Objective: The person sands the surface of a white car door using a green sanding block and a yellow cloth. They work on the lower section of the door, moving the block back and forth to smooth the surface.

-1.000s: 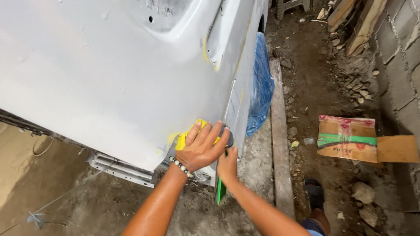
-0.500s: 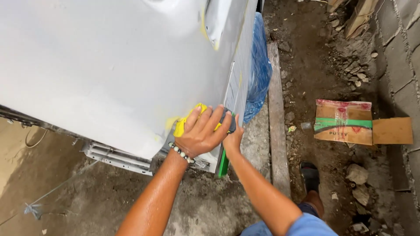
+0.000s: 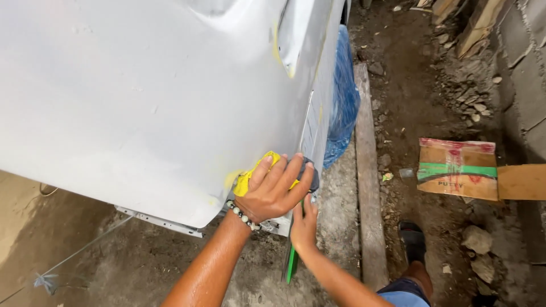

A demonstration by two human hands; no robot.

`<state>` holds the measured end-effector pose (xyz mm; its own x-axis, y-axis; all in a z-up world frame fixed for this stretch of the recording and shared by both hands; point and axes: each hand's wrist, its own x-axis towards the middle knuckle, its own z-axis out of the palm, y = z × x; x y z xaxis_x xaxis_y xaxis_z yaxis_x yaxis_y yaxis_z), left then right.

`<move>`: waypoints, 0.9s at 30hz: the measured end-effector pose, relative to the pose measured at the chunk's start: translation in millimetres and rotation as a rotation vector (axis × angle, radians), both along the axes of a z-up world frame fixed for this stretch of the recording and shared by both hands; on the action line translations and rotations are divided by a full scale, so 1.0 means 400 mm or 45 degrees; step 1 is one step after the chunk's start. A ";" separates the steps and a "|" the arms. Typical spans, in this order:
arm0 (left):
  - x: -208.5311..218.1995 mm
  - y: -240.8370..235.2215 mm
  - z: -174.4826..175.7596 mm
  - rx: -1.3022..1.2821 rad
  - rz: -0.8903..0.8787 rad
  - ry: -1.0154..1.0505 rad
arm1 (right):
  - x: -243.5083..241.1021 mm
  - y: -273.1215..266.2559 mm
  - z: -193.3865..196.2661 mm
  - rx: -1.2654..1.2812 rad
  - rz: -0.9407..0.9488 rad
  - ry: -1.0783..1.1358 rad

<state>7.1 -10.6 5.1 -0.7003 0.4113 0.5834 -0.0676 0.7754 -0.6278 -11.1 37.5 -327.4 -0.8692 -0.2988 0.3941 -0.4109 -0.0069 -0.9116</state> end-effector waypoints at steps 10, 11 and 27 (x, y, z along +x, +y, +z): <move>-0.019 -0.011 -0.002 -0.011 -0.001 0.061 | -0.052 0.005 0.154 -0.092 0.006 0.067; -0.007 -0.002 -0.002 -0.007 -0.003 0.030 | -0.087 -0.032 0.043 -0.065 0.098 -0.389; -0.006 0.000 0.008 -0.053 -0.014 0.015 | 0.043 0.061 0.077 -0.115 0.228 -0.526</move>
<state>4.8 -10.7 8.1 -0.6888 0.4432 0.5737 -0.0668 0.7492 -0.6590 6.1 61.9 -296.6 -0.8968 -0.4387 0.0568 0.0016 -0.1316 -0.9913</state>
